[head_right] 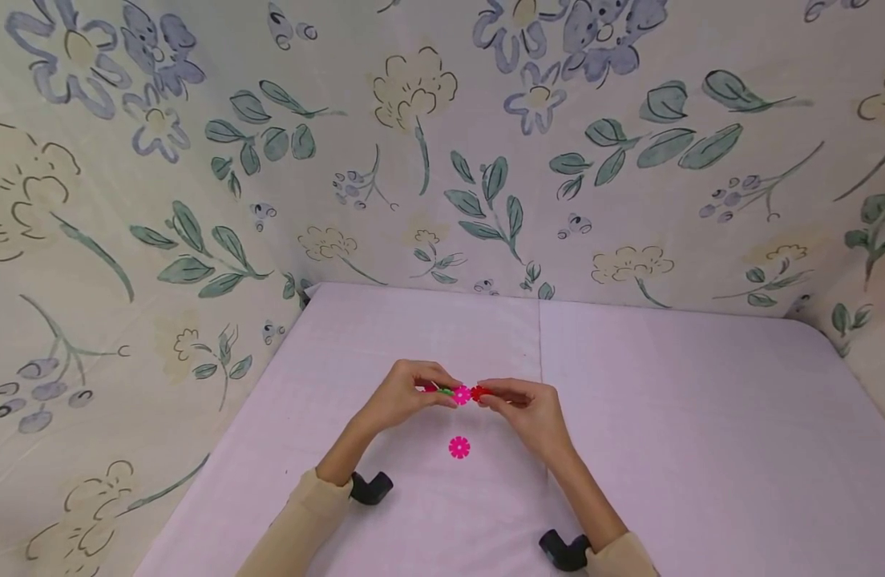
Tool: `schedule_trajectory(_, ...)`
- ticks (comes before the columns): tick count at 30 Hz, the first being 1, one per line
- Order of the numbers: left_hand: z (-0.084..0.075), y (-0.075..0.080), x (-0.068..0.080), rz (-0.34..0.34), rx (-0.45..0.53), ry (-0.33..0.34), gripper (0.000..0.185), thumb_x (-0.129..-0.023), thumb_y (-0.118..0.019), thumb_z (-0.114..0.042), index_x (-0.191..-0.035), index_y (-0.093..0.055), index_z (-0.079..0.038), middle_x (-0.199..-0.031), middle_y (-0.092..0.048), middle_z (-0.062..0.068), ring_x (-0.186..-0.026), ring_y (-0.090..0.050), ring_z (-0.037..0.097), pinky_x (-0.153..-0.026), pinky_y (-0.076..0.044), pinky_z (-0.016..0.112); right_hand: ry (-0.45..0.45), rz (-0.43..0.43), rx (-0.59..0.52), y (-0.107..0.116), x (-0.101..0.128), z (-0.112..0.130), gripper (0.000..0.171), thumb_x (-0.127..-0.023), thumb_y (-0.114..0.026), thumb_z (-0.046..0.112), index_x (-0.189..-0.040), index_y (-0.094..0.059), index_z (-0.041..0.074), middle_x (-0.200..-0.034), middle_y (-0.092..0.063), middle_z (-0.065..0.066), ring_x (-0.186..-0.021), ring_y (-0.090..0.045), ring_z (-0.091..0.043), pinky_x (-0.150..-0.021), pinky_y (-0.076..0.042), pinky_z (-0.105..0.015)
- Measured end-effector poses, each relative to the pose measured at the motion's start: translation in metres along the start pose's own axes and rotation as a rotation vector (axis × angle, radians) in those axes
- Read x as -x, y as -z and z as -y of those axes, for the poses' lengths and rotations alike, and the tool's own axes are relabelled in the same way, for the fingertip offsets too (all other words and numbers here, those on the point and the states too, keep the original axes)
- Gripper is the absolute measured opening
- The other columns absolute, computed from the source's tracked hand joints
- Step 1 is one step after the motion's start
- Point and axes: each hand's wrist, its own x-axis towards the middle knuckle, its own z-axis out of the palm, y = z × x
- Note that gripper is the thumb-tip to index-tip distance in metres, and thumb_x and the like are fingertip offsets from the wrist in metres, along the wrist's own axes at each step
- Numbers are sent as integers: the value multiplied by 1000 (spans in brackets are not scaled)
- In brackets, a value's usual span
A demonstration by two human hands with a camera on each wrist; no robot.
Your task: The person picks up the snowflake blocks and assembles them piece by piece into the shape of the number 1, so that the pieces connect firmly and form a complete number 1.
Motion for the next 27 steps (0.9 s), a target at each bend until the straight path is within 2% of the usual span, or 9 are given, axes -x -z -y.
schedule_trajectory(6,-1,0,0,14,-27,1,24,-76,-81,-26,-100,-78,-20,-90,-73,-12,-81,-61,4,-71,-55,26,40,31,3,-1,0,-2,24,-83,-75,11,-106,-74,12,-102,-75,-8,-88,-73,-13,-77,-57,-20)
schedule_trajectory(11,-3,0,-1,21,-40,-12,25,-76,-81,-24,-100,-78,-19,-90,-73,-10,-80,-61,4,-70,-54,23,88,22,62,-3,-1,-1,25,-81,-74,3,-106,-74,6,-99,-76,-11,-87,-73,-19,-76,-56,-18)
schedule_trajectory(19,-8,-4,-5,1,-33,-46,24,-77,-80,-21,-100,-78,-15,-88,-72,-7,-77,-58,6,-66,-51,21,160,27,77,-2,-6,5,24,-81,-74,4,-104,-75,7,-96,-76,-9,-83,-74,-13,-74,-57,-20)
schedule_trajectory(23,-7,-6,-6,-6,-20,-41,23,-77,-80,-20,-99,-78,-15,-88,-72,-7,-77,-58,6,-66,-50,20,154,24,69,-1,-6,4,24,-82,-75,6,-105,-75,7,-96,-76,-8,-83,-74,-12,-74,-58,-21)
schedule_trajectory(27,-6,-7,-6,1,-20,-29,23,-79,-79,-23,-101,-77,-16,-90,-72,-7,-80,-60,5,-71,-53,22,113,32,44,1,-7,3,24,-83,-74,8,-107,-74,9,-100,-76,-8,-85,-74,-12,-75,-58,-21)
